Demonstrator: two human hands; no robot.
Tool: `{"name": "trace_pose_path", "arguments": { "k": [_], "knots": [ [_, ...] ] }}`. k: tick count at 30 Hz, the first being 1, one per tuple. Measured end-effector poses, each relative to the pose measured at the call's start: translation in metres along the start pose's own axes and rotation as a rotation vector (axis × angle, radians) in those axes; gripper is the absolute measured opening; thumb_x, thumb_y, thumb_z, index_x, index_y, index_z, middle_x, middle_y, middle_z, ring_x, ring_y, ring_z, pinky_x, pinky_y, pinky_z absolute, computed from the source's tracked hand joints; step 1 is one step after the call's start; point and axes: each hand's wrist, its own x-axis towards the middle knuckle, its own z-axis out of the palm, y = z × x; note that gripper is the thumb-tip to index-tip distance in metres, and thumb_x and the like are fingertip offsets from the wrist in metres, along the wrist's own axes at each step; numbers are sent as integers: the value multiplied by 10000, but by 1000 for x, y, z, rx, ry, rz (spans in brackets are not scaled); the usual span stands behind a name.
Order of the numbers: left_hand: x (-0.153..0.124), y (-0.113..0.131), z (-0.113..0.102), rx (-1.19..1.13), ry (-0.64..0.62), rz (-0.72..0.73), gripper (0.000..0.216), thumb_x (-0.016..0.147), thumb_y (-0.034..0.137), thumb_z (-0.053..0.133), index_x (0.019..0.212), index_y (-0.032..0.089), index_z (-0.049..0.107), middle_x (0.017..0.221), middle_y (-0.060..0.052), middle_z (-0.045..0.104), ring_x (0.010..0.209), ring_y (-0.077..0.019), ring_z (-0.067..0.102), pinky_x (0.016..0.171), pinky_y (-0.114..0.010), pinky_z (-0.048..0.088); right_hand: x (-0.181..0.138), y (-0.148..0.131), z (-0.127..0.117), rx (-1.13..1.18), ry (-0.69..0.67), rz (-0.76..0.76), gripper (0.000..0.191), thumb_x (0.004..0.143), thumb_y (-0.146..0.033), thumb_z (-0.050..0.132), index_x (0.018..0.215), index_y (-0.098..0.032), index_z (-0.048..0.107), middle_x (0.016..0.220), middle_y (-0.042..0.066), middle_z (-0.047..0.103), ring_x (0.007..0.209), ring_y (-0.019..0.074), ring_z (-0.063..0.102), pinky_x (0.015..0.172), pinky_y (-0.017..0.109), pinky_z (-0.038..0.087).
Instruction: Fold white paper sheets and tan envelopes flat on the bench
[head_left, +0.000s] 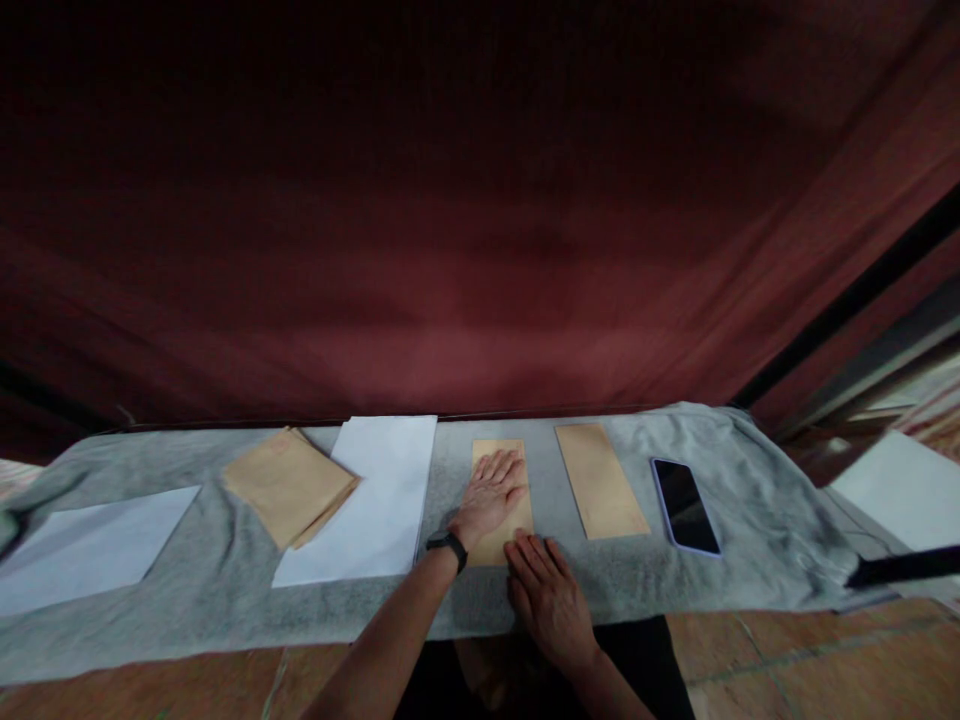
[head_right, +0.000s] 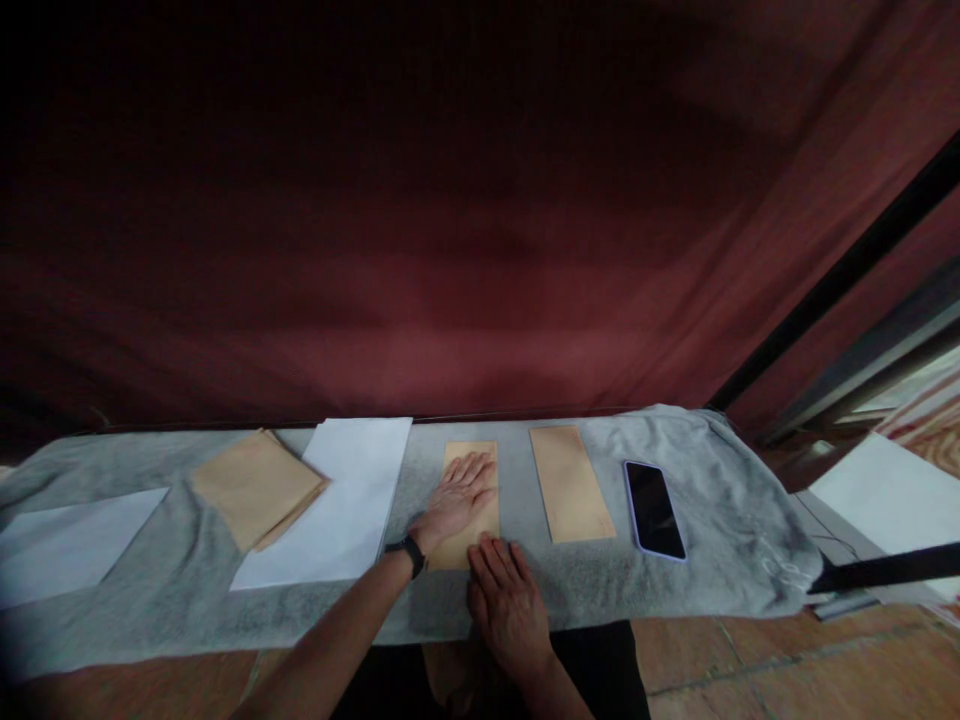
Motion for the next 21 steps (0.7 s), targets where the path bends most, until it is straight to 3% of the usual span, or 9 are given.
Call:
{"name": "trace_pose_path", "arguments": {
  "k": [10,21],
  "knots": [
    [-25,16,-4,-32,-29,11,547,1032,419,347,1535,205,371,1621,-55,348,1510,-217,265,1243,-438,206,-3,1,-1,46,0,6,442,995,-227,478,1430,-270,544,1420,48,607,1324,227,552,1177,456,361],
    [-47,23,-6,-11,-27,48,499,1046,375,318,1526,258,391,1607,1,379,1512,-233,254,1230,-456,232,-6,2,-3,45,-16,-35,444,1009,-225,449,1447,-239,521,1436,45,592,1343,234,532,1188,479,336]
  ]
}}
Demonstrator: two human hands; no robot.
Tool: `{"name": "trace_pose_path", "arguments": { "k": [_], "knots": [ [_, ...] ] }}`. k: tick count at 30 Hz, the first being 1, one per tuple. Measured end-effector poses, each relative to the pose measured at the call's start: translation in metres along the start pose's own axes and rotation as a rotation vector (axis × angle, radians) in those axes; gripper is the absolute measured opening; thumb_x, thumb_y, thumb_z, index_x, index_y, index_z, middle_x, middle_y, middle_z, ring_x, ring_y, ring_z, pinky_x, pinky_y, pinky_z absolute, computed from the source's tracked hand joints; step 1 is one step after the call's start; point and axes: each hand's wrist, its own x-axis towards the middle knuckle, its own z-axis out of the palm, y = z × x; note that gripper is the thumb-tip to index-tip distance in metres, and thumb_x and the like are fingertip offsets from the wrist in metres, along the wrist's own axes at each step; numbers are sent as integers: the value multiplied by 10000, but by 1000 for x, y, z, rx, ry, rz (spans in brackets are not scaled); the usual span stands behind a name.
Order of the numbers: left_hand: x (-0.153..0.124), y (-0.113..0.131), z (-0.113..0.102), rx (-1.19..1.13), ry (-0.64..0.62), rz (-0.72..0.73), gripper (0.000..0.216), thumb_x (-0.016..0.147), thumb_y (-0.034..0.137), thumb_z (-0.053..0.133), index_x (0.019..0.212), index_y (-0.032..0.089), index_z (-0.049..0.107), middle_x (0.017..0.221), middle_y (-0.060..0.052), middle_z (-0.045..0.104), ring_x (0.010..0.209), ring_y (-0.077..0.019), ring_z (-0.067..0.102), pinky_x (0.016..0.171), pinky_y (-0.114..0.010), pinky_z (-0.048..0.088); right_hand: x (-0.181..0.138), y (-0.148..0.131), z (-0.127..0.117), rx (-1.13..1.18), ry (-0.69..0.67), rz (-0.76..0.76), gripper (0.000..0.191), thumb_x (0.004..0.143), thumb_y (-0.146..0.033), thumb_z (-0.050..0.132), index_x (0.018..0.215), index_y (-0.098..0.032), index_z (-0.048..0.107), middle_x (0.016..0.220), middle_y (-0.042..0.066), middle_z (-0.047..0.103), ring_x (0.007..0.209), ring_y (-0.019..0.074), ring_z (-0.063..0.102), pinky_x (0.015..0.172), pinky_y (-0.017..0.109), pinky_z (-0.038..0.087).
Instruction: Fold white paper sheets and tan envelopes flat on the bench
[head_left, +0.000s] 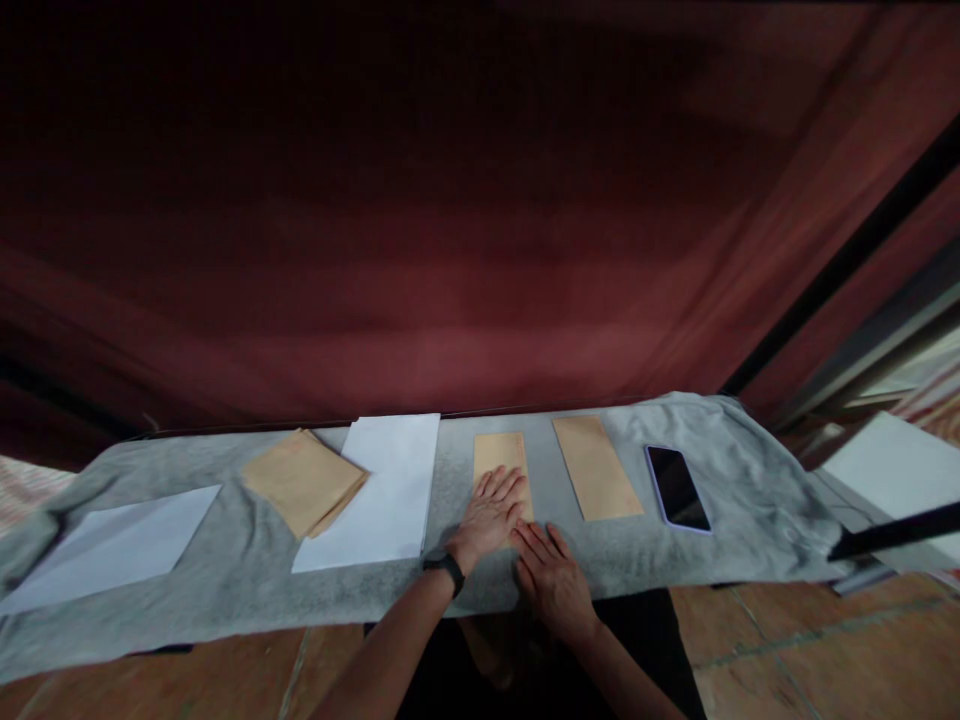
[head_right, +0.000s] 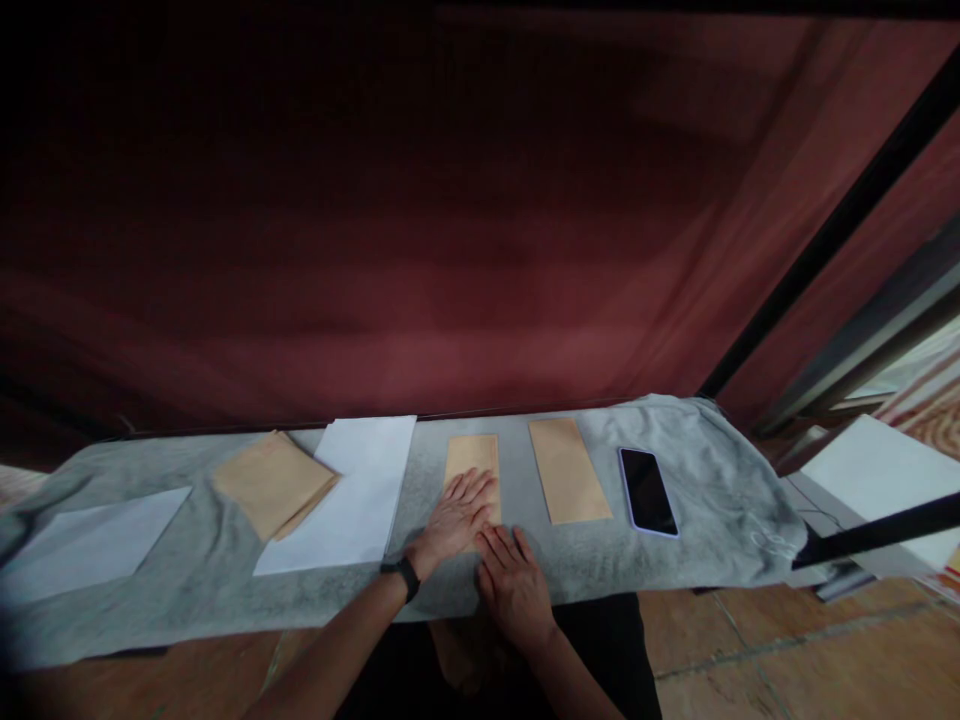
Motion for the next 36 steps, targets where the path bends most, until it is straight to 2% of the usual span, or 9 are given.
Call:
{"name": "trace_pose_path", "arguments": {
  "k": [7,11,14,21,27,36],
  "knots": [
    [18,-2,3,36,7,-24,525,1044,380,302,1539,218,364,1617,-48,357,1509,-227,267,1237,-481,207,-2,-1,2,-27,39,2,416,1005,-219,465,1411,-240,558,1401,48,625,1315,202,556,1186,438,345],
    [32,1,6,44,2,-85,543,1046,422,266,1543,223,359,1628,-28,330,1518,-224,247,1246,-501,173,-3,0,6,-88,74,0,406,996,-210,487,1393,-222,571,1380,58,641,1305,193,562,1176,422,351],
    [32,3,7,36,5,-92,535,1045,420,259,1538,244,371,1626,-10,333,1520,-226,241,1250,-510,152,-5,0,7,-109,92,-20,415,995,-201,482,1402,-223,562,1375,56,645,1300,190,567,1176,417,348],
    [18,9,5,20,-19,-52,527,1047,422,269,1544,268,351,1611,6,365,1523,-234,229,1242,-535,158,-5,0,5,-121,86,-27,414,1012,-215,445,1411,-215,555,1369,65,648,1296,202,571,1169,430,356],
    [4,14,2,-12,-26,-16,531,1055,439,254,1542,253,353,1611,1,367,1525,-214,221,1251,-507,147,-9,4,6,-99,82,-47,405,996,-178,416,1358,-190,598,1359,69,654,1292,202,573,1172,428,362],
    [-40,25,-4,-9,-14,117,547,1058,488,275,1561,274,296,1632,-9,321,1527,-174,214,1257,-449,152,-22,12,11,-95,114,-98,420,979,-146,405,1340,-180,616,1318,87,679,1282,199,584,1167,421,388]
  ]
}}
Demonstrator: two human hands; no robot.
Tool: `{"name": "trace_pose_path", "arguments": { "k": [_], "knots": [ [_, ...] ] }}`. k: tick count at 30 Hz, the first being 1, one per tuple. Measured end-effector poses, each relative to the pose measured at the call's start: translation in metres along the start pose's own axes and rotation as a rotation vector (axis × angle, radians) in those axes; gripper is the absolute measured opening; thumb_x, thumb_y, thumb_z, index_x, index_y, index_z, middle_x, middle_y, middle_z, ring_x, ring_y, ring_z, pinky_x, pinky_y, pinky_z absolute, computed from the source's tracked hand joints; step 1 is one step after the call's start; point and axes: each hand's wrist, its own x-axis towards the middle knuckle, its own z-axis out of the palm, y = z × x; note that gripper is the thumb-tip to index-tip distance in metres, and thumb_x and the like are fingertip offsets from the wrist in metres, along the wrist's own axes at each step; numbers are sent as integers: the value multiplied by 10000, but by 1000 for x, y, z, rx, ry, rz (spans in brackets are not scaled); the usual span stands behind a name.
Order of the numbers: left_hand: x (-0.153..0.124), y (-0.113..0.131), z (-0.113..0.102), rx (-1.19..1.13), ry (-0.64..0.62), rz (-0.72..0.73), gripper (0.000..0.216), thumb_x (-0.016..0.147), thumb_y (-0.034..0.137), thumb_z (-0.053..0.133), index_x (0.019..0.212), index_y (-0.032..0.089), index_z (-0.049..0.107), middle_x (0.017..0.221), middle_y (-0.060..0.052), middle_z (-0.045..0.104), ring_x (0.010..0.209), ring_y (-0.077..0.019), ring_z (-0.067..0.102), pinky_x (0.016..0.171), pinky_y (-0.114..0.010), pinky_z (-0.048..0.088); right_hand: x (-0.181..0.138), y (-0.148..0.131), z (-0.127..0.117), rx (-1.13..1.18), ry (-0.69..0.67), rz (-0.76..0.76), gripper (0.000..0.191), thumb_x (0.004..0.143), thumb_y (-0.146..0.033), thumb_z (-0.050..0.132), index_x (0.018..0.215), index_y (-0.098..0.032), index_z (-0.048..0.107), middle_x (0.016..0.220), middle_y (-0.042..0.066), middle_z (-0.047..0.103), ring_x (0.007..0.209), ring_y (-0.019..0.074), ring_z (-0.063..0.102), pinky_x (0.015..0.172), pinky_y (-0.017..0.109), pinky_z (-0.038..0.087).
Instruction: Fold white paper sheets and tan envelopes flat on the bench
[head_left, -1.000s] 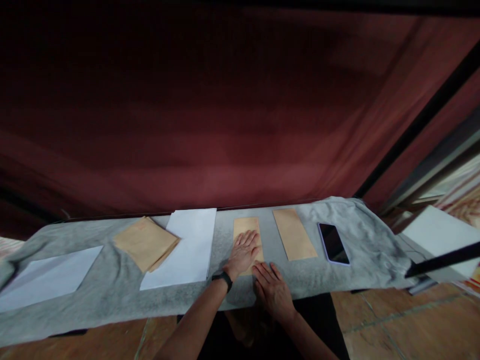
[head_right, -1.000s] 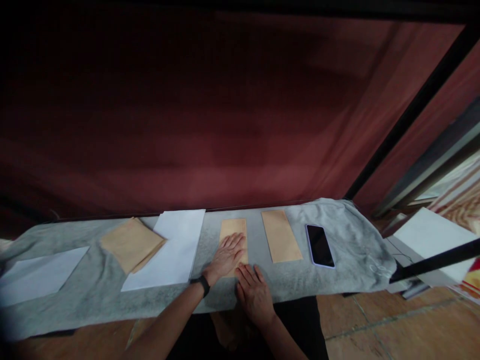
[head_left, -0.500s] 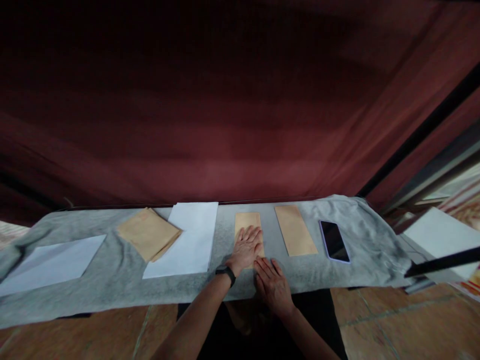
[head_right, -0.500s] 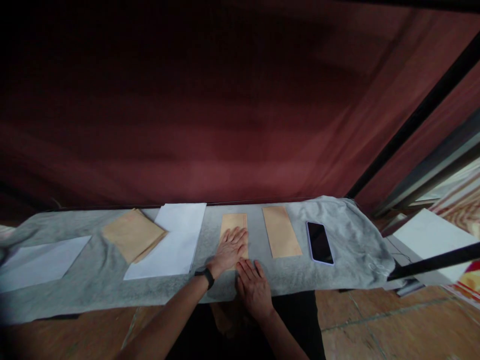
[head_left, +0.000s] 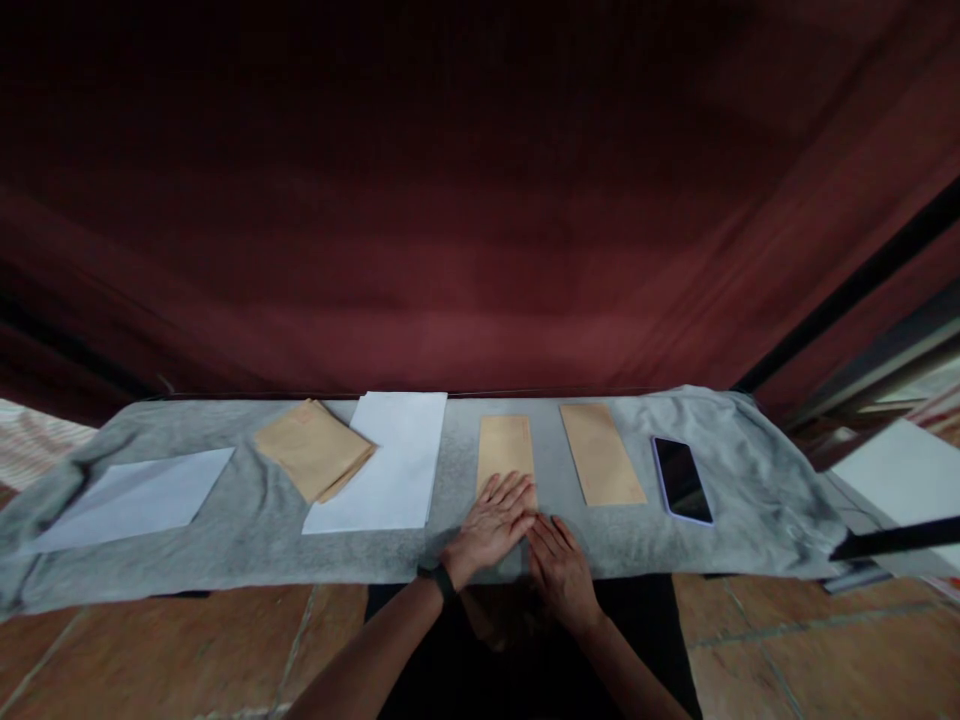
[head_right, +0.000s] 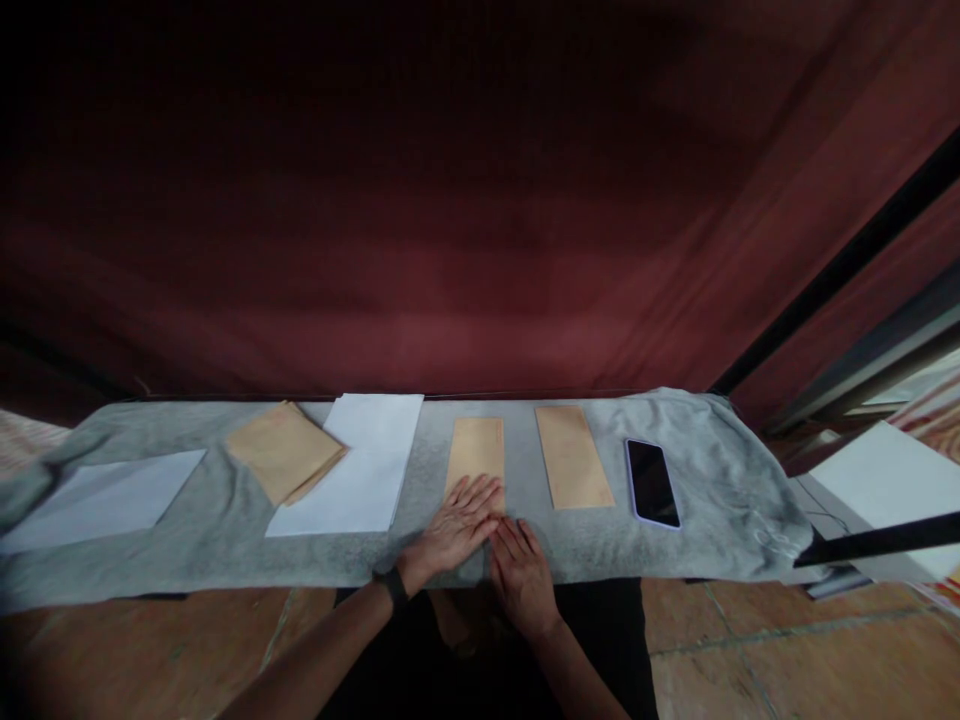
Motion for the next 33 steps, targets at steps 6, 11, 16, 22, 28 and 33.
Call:
{"name": "trace_pose_path", "arguments": {
  "k": [6,11,16,22,28,33],
  "knots": [
    [-37,11,-10,38,25,50,616,1037,505,370,1586,271,218,1659,-54,244,1536,-210,191,1247,-445,210,-11,1,-6,-32,-28,10,432,1008,-188,416,1418,-164,550,1411,98,610,1329,221,548,1183,446,361],
    [-58,16,-12,73,35,26,663,1024,492,415,1596,267,167,1665,-70,220,1531,-232,208,1240,-458,239,-7,5,-14,59,-109,107,433,1035,-239,389,1444,-189,522,1432,84,593,1343,225,536,1186,487,359],
    [-65,14,-3,108,56,26,700,998,525,463,1577,204,237,1652,-124,245,1524,-260,227,1228,-461,268,21,6,-9,167,-221,77,466,1069,-306,306,1496,-186,448,1488,83,536,1398,200,471,1168,453,390],
    [-65,14,-5,113,28,32,677,983,533,492,1539,183,328,1621,-145,317,1500,-271,295,1214,-459,302,54,16,16,20,-238,2,479,1064,-301,305,1521,-204,410,1538,71,472,1436,191,416,1189,431,344],
    [-64,16,-11,115,11,17,704,984,555,473,1572,237,256,1634,-106,303,1508,-273,273,1214,-474,303,82,52,41,-104,-168,43,522,1049,-303,304,1559,-198,334,1558,68,440,1437,205,414,1197,443,298],
    [-70,14,-5,116,28,31,719,970,569,494,1562,218,283,1639,-125,282,1512,-278,262,1212,-469,306,103,72,55,-167,-177,111,530,1059,-342,258,1547,-163,362,1567,93,419,1439,230,409,1193,454,276]
  ]
}}
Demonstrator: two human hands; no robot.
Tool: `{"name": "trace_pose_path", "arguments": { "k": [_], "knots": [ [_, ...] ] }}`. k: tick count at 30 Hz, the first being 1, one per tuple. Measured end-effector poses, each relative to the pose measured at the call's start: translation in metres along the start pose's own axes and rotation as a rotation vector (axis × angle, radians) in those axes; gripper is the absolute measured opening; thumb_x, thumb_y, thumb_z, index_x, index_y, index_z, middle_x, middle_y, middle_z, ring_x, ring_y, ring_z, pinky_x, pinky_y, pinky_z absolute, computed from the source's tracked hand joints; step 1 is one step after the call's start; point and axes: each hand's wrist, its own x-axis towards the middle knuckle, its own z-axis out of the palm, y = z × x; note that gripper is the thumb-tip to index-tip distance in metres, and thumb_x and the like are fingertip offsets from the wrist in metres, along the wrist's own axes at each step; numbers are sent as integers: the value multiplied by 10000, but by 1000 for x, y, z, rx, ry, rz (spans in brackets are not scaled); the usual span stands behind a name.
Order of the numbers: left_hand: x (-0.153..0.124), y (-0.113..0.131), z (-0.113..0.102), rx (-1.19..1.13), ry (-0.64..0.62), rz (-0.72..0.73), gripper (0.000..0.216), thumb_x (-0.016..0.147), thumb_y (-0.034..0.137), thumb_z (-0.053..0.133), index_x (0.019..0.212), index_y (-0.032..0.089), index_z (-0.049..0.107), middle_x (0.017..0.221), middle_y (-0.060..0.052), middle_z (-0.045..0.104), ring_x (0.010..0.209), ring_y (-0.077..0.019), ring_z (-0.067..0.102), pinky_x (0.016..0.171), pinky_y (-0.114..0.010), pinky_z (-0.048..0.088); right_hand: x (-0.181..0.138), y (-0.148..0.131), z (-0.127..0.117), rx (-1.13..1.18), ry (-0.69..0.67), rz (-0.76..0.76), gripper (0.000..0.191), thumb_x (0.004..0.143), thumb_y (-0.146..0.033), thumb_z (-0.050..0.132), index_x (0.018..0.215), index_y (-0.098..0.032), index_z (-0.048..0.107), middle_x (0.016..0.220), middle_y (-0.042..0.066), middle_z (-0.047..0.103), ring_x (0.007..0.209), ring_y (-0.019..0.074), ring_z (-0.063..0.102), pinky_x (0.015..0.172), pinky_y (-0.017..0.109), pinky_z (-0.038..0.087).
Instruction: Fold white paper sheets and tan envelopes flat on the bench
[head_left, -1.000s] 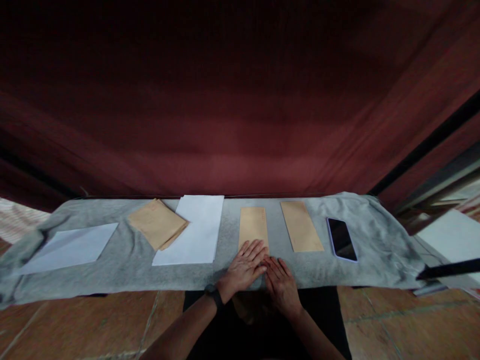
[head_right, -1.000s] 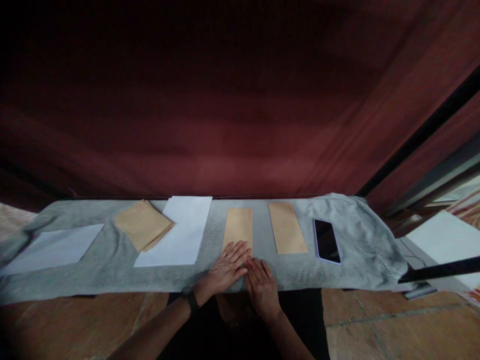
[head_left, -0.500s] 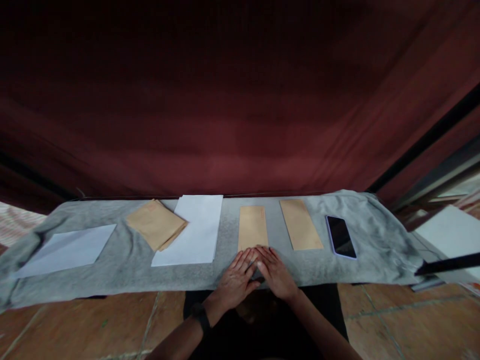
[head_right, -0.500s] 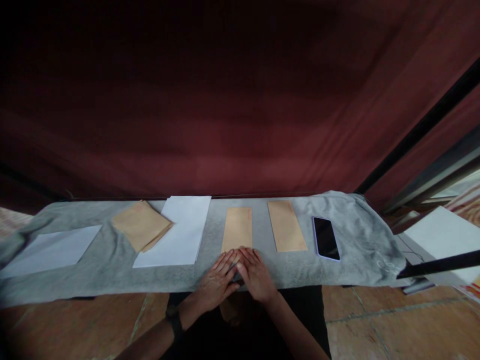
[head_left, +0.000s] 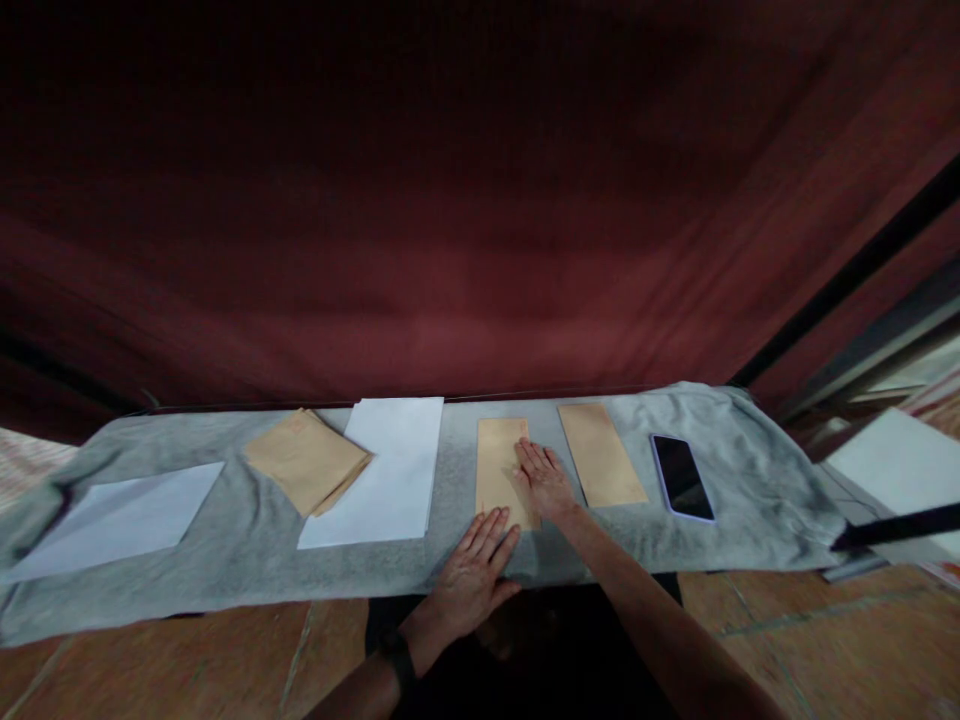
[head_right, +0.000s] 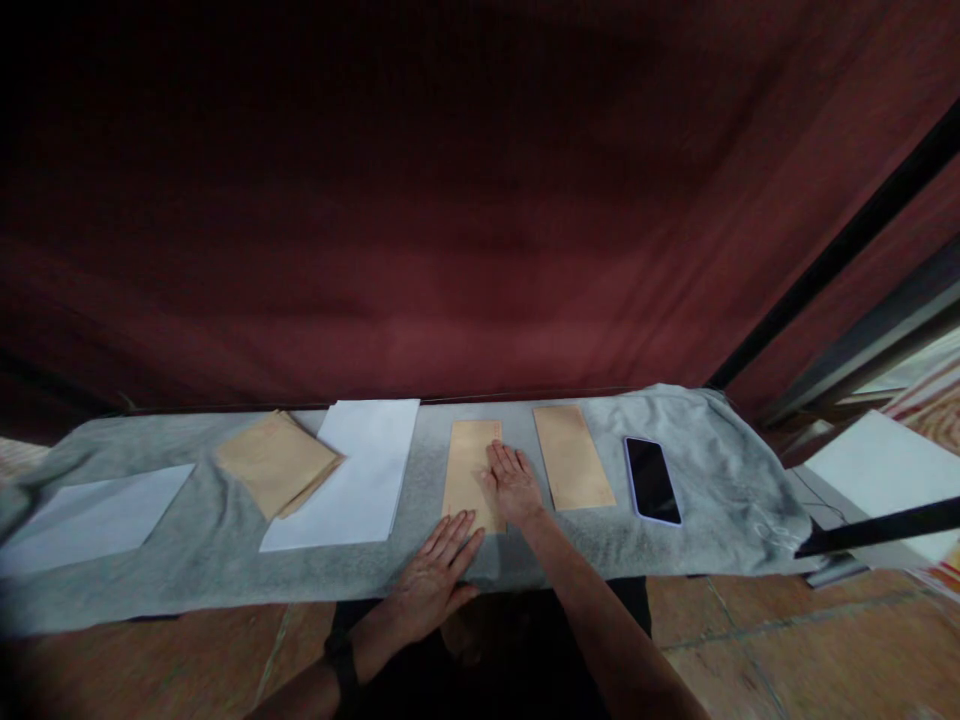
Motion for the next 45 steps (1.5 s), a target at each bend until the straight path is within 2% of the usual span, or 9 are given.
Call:
{"name": "trace_pose_path", "arguments": {
  "k": [4,8,15,21,26,31,36,40,45],
  "knots": [
    [-3,1,-1,14,1,3,731,964,576,499,1559,208,286,1636,-128,288,1512,-278,261,1217,-476,296,11,3,6,-9,16,48,537,1065,-360,231,1540,-157,377,1552,108,442,1438,234,409,1195,460,257],
    [-3,3,-4,18,1,-6,710,972,558,497,1558,216,290,1634,-118,299,1512,-273,263,1220,-475,291,7,-2,5,-6,36,65,545,1067,-381,245,1531,-136,392,1543,129,451,1435,252,412,1189,470,266],
    [-1,4,0,9,-10,-17,728,967,562,502,1566,214,277,1630,-114,310,1512,-274,262,1223,-482,288,-42,-34,-6,-21,67,81,566,1053,-348,339,1572,-129,291,1561,151,423,1438,258,407,1196,487,260],
    [-1,4,1,5,10,-5,721,969,544,509,1561,196,288,1633,-121,294,1513,-275,257,1226,-482,286,-80,-59,-25,13,88,64,546,1056,-321,326,1575,-156,291,1541,132,455,1412,260,446,1188,501,277],
    [-4,4,3,-4,38,-11,701,977,538,497,1556,199,296,1625,-125,312,1506,-274,278,1219,-483,302,-104,-61,-42,29,88,-25,537,1046,-368,395,1550,-188,352,1536,89,470,1408,231,452,1210,468,261],
    [-2,10,4,-14,40,-77,668,1006,526,426,1548,155,308,1605,-143,350,1490,-262,319,1201,-458,343,-122,-52,-54,19,57,-70,537,1029,-328,433,1543,-186,368,1547,97,450,1412,248,449,1214,475,249],
    [26,10,4,-67,32,-161,636,1030,528,327,1533,138,342,1578,-151,399,1469,-253,365,1185,-454,360,-125,-52,-54,22,69,-55,505,1034,-320,428,1520,-188,408,1520,87,491,1394,247,471,1217,483,240],
    [66,0,12,-98,-15,-213,623,1037,515,282,1522,136,372,1600,-138,363,1497,-257,307,1215,-472,292,-124,-56,-54,41,83,-16,468,1027,-337,453,1475,-202,483,1481,89,541,1370,257,498,1207,487,268],
    [108,-13,26,-113,11,-254,608,1036,485,277,1566,186,290,1627,-103,319,1531,-252,211,1244,-531,161,-122,-58,-60,43,70,-14,452,1027,-328,450,1463,-218,501,1491,82,533,1369,256,496,1206,489,264]
  ]
}}
